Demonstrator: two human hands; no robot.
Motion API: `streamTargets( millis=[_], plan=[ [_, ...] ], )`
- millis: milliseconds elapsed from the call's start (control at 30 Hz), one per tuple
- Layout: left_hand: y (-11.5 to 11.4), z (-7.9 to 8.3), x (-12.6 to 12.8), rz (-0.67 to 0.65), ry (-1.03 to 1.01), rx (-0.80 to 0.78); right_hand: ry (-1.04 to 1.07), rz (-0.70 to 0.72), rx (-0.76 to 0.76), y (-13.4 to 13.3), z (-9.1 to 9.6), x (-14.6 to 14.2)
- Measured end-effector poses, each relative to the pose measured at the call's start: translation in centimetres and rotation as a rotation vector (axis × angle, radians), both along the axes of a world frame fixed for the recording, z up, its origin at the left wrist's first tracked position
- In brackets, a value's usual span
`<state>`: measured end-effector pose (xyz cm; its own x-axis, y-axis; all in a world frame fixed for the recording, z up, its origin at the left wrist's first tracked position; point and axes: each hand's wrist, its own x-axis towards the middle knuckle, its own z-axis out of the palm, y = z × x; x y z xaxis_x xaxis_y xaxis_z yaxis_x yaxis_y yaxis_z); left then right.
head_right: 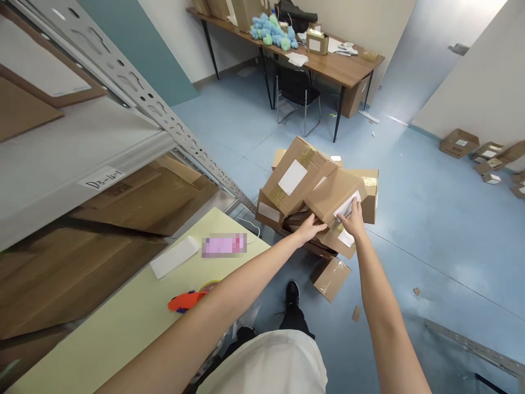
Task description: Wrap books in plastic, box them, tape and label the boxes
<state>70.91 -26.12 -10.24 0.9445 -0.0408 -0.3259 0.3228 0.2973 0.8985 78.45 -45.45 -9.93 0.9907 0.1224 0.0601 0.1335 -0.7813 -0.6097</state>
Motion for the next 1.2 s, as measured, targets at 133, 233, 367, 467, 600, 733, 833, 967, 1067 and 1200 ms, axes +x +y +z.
streamTargets(
  millis=[133, 233, 367, 467, 600, 733, 833, 967, 1067, 1200],
  plan=[
    [2.5, 1.4, -1.0, 0.017, 0.107, 0.036, -0.146, -0.014, -0.043, 1.1, 1.2, -1.9],
    [4.8, 2.5, -2.4, 0.035, 0.063, 0.097, -0.303, 0.074, -0.036, 3.8, 3.7, -3.4],
    [8.8, 4.1, -5.3, 0.166, -0.087, 0.204, -0.410, 0.303, 0.053, 10.0, 7.3, -5.5],
    [12.5, 5.2, -8.9, 0.307, -0.178, 0.333, -0.386, 0.490, 0.159, 15.4, 8.9, -7.7],
    [17.7, 6.5, -17.3, 0.548, -0.239, 0.478, -0.235, 0.767, 0.297, 22.6, 9.3, -12.6],
    [21.5, 6.9, -29.9, 0.796, -0.144, 0.544, -0.030, 1.017, 0.351, 29.3, 8.9, -20.6],
    [22.7, 6.2, -40.5, 1.007, -0.022, 0.553, 0.153, 1.203, 0.343, 33.7, 8.2, -28.2],
    [21.9, 4.6, -53.8, 1.320, 0.144, 0.529, 0.356, 1.493, 0.239, 38.3, 6.9, -38.9],
    [19.8, 3.8, -62.0, 1.539, 0.266, 0.503, 0.430, 1.714, 0.180, 40.8, 6.1, -46.4],
    [15.7, 3.6, -70.0, 1.778, 0.374, 0.400, 0.503, 1.964, 0.120, 42.9, 5.8, -54.5]
  ],
)
